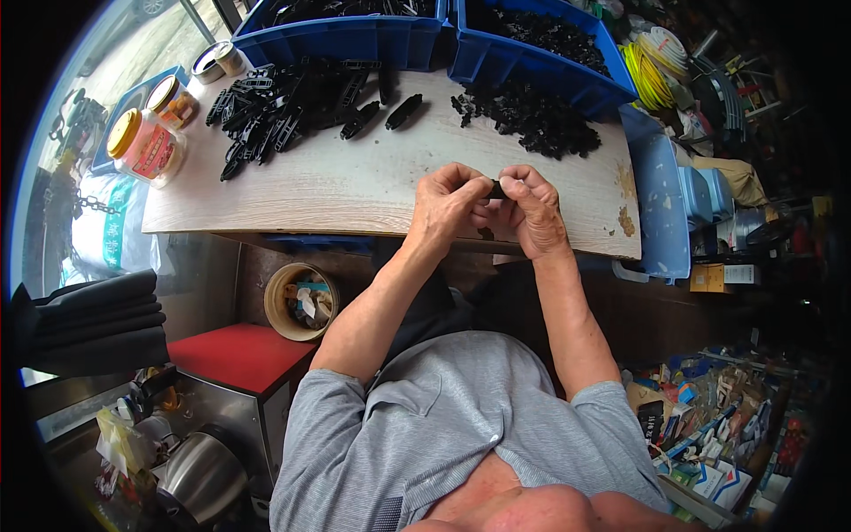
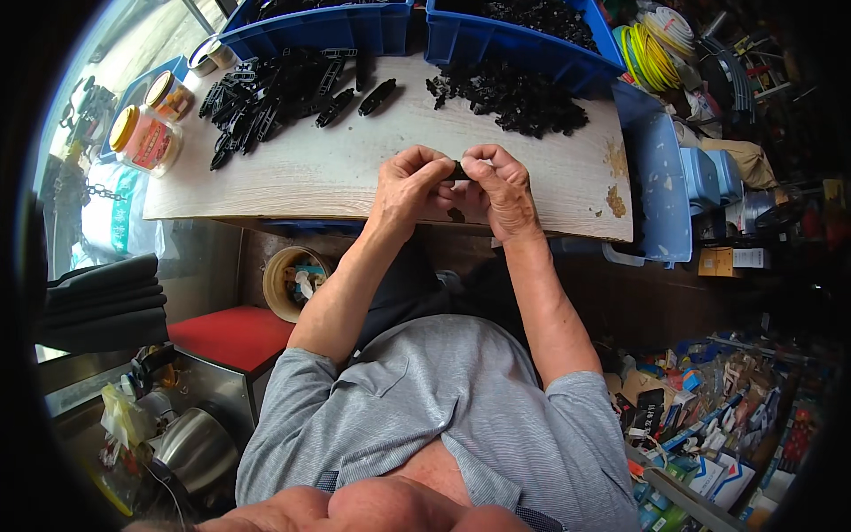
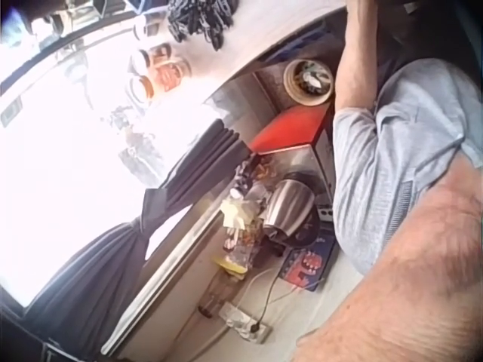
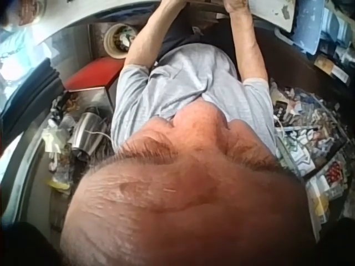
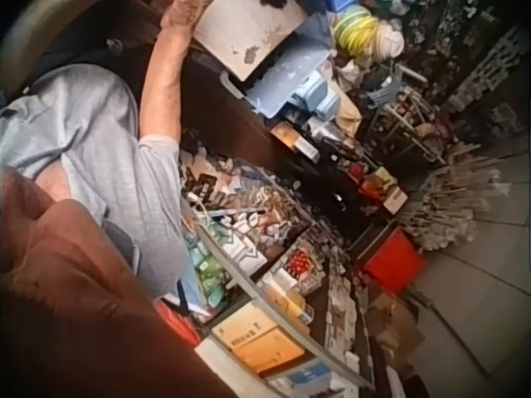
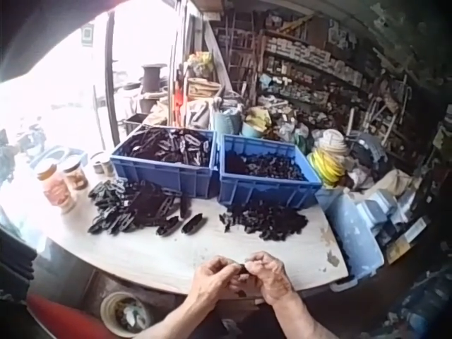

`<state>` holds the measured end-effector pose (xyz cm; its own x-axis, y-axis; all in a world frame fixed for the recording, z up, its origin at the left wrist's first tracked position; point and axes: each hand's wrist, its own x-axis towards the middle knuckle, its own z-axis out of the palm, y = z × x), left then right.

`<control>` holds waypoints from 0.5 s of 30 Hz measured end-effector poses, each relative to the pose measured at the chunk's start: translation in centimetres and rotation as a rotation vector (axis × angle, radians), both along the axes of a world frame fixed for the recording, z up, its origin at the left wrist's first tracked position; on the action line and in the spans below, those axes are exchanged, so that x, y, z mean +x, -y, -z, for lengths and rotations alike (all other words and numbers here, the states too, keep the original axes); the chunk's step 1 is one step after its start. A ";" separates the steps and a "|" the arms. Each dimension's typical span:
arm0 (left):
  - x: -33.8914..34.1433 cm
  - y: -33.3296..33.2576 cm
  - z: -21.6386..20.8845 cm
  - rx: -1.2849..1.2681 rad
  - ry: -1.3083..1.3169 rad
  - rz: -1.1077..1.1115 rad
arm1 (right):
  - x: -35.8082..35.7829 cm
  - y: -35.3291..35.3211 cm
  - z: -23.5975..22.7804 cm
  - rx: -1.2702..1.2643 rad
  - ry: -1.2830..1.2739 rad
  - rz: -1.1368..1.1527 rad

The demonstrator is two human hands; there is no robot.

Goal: Manually assembling small black plastic components by snapping them together at a workbench.

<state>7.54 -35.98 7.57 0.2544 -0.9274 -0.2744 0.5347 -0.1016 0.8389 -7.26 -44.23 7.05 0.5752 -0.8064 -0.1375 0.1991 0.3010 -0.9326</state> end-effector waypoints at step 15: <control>0.0 0.5 0.9 -0.107 0.022 0.057 | -0.6 -0.8 -1.0 -0.067 -0.134 0.021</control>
